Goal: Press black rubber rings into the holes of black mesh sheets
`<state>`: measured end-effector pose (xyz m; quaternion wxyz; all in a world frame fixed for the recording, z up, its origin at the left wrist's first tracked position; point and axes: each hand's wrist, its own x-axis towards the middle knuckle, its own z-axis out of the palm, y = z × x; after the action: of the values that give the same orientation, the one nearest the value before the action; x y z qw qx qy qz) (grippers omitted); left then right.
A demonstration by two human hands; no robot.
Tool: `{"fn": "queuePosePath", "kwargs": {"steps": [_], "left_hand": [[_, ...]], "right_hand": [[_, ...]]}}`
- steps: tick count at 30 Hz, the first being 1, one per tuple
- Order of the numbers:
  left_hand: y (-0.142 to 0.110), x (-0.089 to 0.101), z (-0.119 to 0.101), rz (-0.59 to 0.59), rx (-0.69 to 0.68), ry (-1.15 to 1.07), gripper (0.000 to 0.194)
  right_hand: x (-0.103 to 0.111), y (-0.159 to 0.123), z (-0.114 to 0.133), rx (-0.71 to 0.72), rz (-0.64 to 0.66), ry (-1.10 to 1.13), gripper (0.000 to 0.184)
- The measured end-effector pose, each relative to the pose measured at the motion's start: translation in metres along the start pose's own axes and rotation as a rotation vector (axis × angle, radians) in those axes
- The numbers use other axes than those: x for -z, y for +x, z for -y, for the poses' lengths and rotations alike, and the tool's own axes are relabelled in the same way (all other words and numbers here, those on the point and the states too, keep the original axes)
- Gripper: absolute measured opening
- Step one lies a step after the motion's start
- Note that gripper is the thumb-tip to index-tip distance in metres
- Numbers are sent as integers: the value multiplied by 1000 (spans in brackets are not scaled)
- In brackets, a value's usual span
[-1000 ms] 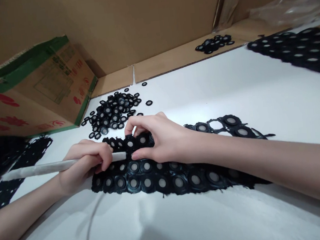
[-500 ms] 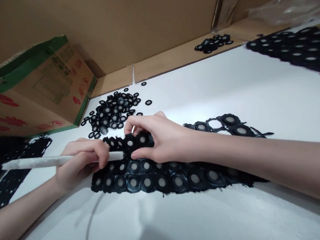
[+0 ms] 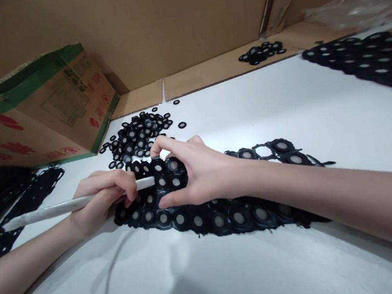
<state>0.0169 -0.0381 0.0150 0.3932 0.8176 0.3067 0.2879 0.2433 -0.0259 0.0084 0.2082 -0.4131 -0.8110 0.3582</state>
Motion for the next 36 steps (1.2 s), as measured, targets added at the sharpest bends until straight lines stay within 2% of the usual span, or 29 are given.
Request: {"fn": "queuePosePath", "kwargs": {"steps": [6,11,14,21,29,36], "left_hand": [[-4,2,0,-6,-21,-66,25],[-5,3,-2,94,-27,-103,25],[-4,4,-3,136,18,-85,25],[-5,2,-5,127,27,-65,26],[-1,1,-4,171,106,-124,23],[1,2,-2,235,80,-135,22]], "right_hand": [[-2,3,-6,39,-4,3,54],[-2,4,-9,51,-17,2,53],[-2,4,-9,45,-7,14,53],[-1,3,-8,59,-3,31,52],[1,4,-7,61,5,52,53],[1,5,-5,71,-7,97,54]]}}
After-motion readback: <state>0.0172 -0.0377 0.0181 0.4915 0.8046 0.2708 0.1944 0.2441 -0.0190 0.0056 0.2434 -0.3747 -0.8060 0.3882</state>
